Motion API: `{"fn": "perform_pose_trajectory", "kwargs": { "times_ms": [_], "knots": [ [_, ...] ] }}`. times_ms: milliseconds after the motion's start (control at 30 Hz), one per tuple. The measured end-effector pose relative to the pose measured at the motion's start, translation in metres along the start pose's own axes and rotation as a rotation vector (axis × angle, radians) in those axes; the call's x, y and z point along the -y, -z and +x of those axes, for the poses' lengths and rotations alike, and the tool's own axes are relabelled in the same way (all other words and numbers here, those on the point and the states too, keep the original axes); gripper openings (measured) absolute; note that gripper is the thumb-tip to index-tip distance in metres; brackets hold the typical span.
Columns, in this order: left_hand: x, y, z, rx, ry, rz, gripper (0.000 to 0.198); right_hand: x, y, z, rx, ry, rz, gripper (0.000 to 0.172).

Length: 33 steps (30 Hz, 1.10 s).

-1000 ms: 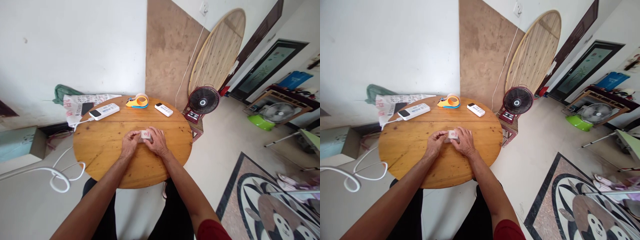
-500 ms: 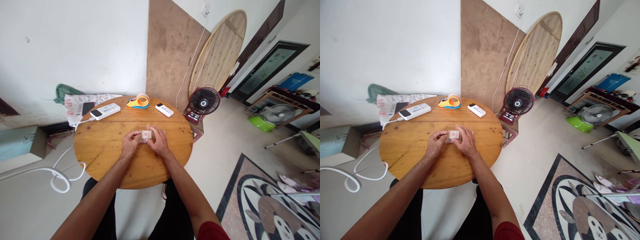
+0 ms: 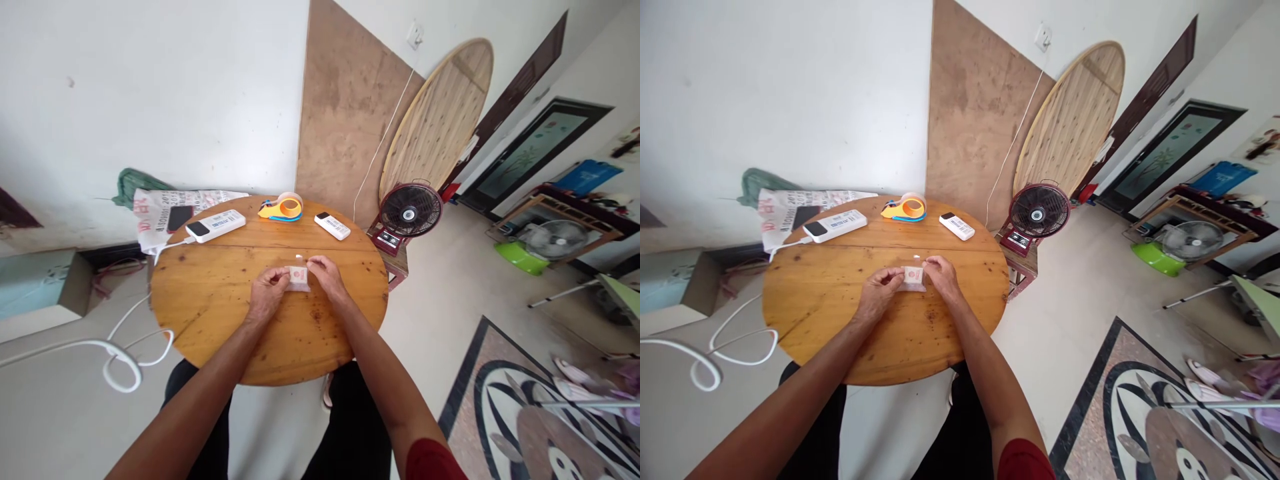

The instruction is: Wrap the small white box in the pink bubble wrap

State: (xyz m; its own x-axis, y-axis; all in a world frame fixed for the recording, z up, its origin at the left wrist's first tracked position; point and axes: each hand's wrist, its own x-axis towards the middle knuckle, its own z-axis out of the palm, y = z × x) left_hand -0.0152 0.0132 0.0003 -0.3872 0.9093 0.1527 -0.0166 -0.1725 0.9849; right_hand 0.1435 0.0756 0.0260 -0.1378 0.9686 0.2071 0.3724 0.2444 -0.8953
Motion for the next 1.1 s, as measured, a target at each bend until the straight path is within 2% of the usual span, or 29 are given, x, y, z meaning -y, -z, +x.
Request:
{"fn": "perform_pose_trajectory", "kwargs": {
  "times_ms": [200,333,433,633,800,900,1100],
  "knots": [
    [0.005,0.001,0.001,0.022,-0.045,0.1,0.032,0.006,-0.014,0.027,0.07,-0.058,-0.091,0.026],
    [-0.001,0.001,-0.002,0.017,-0.1,0.195,0.031,0.006,-0.021,0.038,0.075,0.016,-0.212,0.013],
    [-0.006,0.001,-0.004,0.013,-0.163,0.292,0.031,0.011,-0.02,0.038,0.065,0.076,-0.274,0.012],
    [-0.008,0.001,-0.006,0.013,-0.257,0.442,0.022,0.024,-0.011,0.024,0.08,0.141,-0.338,0.012],
    [-0.006,0.001,-0.007,0.034,-0.264,0.481,0.026,0.042,-0.004,0.001,0.076,0.29,-0.584,0.019],
    [-0.007,0.002,-0.007,0.041,-0.271,0.492,0.029,0.05,0.002,-0.011,0.138,0.399,-0.718,0.021],
    [-0.008,0.002,-0.008,0.042,-0.279,0.502,0.025,0.053,0.02,-0.033,0.27,0.586,-0.833,0.027]
  ]
}}
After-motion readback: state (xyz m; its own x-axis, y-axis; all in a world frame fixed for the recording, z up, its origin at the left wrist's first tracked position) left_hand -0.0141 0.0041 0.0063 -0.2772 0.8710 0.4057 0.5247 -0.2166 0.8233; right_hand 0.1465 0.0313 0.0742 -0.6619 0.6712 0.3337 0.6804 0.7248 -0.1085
